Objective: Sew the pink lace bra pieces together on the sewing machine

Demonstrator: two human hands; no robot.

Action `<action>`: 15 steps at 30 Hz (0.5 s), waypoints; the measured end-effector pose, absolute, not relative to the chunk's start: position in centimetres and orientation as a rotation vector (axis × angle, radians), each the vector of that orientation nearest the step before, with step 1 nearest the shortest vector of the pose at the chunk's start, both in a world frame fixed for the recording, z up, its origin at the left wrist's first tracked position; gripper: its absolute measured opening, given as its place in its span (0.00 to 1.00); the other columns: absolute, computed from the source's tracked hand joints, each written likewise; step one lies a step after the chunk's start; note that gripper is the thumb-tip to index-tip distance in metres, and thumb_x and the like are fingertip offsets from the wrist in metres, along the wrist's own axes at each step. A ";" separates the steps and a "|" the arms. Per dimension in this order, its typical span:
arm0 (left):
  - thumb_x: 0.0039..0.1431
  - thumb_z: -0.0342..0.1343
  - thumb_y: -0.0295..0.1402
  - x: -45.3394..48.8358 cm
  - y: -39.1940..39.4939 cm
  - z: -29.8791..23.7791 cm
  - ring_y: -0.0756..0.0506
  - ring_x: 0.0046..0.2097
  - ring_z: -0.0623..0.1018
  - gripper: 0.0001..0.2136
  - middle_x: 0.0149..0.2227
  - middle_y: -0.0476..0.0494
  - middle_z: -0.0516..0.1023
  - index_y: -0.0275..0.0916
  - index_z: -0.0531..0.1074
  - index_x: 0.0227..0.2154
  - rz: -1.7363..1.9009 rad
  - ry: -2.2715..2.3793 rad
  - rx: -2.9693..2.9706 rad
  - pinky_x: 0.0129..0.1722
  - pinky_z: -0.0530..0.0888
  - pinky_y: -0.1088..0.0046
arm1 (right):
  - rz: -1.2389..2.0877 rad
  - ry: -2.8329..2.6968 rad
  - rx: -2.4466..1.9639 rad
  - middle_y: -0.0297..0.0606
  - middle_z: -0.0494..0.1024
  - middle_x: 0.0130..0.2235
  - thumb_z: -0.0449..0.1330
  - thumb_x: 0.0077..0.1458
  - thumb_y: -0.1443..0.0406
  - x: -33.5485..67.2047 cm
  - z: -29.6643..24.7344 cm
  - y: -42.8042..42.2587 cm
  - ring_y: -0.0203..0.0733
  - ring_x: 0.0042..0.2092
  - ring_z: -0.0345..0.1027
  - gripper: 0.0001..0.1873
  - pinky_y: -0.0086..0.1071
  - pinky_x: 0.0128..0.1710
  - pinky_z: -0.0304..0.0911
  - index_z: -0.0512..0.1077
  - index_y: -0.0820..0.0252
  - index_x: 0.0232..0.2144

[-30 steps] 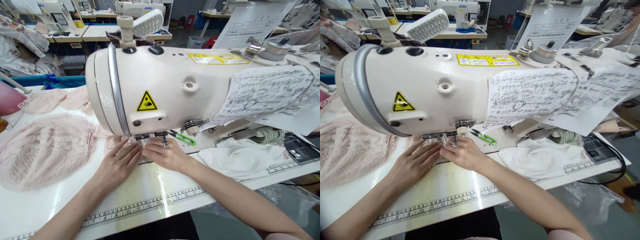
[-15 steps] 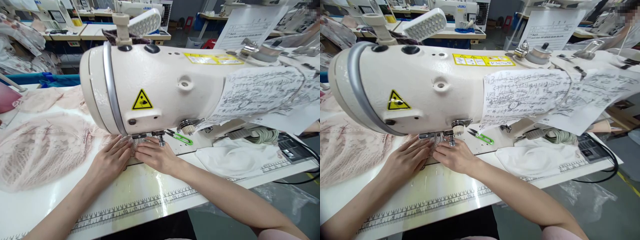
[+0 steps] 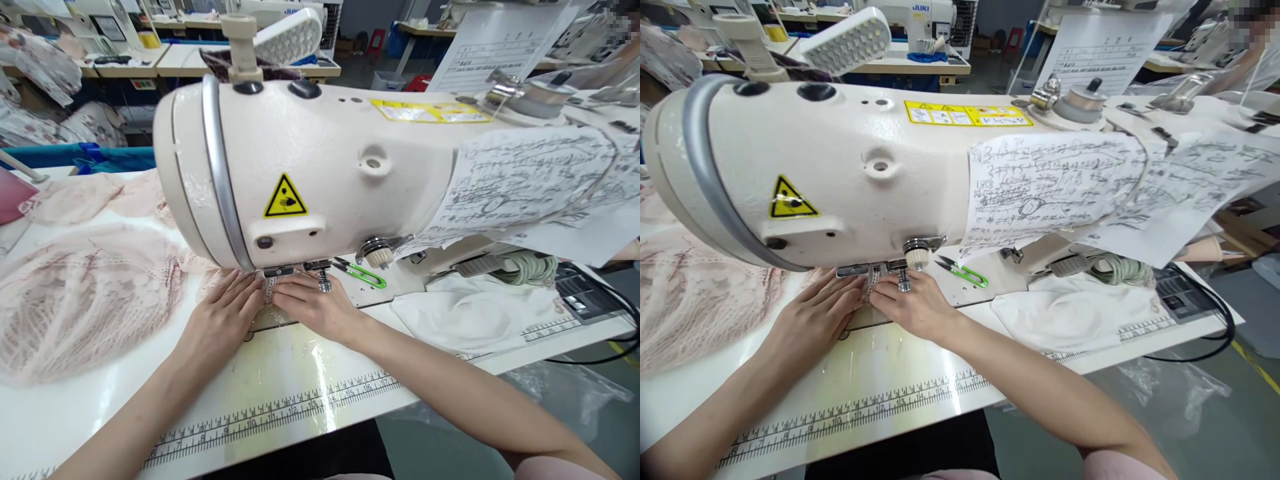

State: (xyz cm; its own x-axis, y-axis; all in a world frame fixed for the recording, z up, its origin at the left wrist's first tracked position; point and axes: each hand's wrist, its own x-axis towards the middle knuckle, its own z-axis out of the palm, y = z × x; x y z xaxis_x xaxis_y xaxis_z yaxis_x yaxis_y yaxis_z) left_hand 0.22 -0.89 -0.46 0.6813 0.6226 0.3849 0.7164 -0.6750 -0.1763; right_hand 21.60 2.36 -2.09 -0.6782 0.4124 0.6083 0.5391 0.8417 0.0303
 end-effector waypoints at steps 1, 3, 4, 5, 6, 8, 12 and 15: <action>0.61 0.49 0.20 0.2 -0.9 -0.6 0.39 0.53 0.77 0.12 0.52 0.34 0.77 0.31 0.72 0.45 -0.415 -1.066 -2.580 0.60 0.69 0.56 | -0.282 -2.408 -0.696 0.29 0.81 0.40 0.54 0.59 0.76 21.6 -2.1 2.4 0.31 0.39 0.71 0.12 0.28 0.32 0.59 0.75 0.58 0.36; 0.61 0.48 0.21 0.1 -0.8 -0.8 0.39 0.53 0.77 0.12 0.52 0.33 0.76 0.30 0.72 0.45 -0.401 -1.072 -2.567 0.60 0.69 0.56 | -0.286 -2.406 -0.722 0.28 0.81 0.41 0.55 0.60 0.75 21.6 -2.0 2.3 0.31 0.38 0.71 0.11 0.29 0.32 0.58 0.75 0.58 0.35; 0.62 0.48 0.21 0.1 -0.8 -0.9 0.39 0.53 0.77 0.12 0.52 0.33 0.76 0.30 0.72 0.44 -0.394 -1.072 -2.559 0.60 0.68 0.56 | -0.283 -2.406 -0.749 0.27 0.81 0.41 0.54 0.61 0.74 21.6 -2.0 2.2 0.31 0.38 0.71 0.11 0.30 0.33 0.58 0.75 0.57 0.35; 0.62 0.47 0.21 0.0 -0.8 -0.9 0.38 0.53 0.77 0.12 0.52 0.33 0.76 0.29 0.72 0.44 -0.388 -1.070 -2.551 0.60 0.68 0.55 | -0.276 -2.409 -0.784 0.26 0.81 0.42 0.54 0.61 0.73 21.6 -2.0 2.2 0.32 0.38 0.71 0.10 0.31 0.34 0.58 0.75 0.57 0.35; 0.62 0.47 0.21 0.0 -0.8 -1.0 0.38 0.53 0.77 0.12 0.52 0.33 0.76 0.29 0.72 0.44 -0.385 -1.065 -2.546 0.59 0.68 0.55 | -0.266 -2.413 -0.824 0.26 0.81 0.42 0.54 0.62 0.72 21.6 -2.0 2.1 0.32 0.39 0.72 0.10 0.32 0.34 0.58 0.75 0.56 0.35; 0.63 0.46 0.22 0.0 -0.8 -1.1 0.38 0.53 0.77 0.12 0.53 0.32 0.76 0.28 0.72 0.45 -0.383 -1.059 -2.545 0.59 0.68 0.55 | -0.249 -2.429 -0.896 0.26 0.80 0.45 0.55 0.62 0.71 21.6 -2.1 1.9 0.34 0.40 0.72 0.10 0.34 0.35 0.58 0.75 0.54 0.37; 0.64 0.45 0.23 0.1 -0.8 -1.1 0.38 0.52 0.77 0.13 0.53 0.31 0.76 0.28 0.73 0.46 -0.386 -1.064 -2.543 0.59 0.68 0.55 | -0.259 -2.451 -0.987 0.28 0.79 0.48 0.57 0.60 0.71 21.6 -2.5 1.8 0.38 0.41 0.73 0.11 0.35 0.35 0.59 0.76 0.51 0.40; 0.64 0.44 0.23 0.2 -0.7 -0.9 0.38 0.52 0.77 0.15 0.52 0.32 0.76 0.27 0.71 0.49 -0.375 -1.048 -2.524 0.58 0.69 0.55 | -0.274 -2.450 -1.017 0.29 0.79 0.49 0.57 0.59 0.72 21.7 -3.1 2.2 0.38 0.39 0.73 0.12 0.35 0.36 0.60 0.75 0.51 0.41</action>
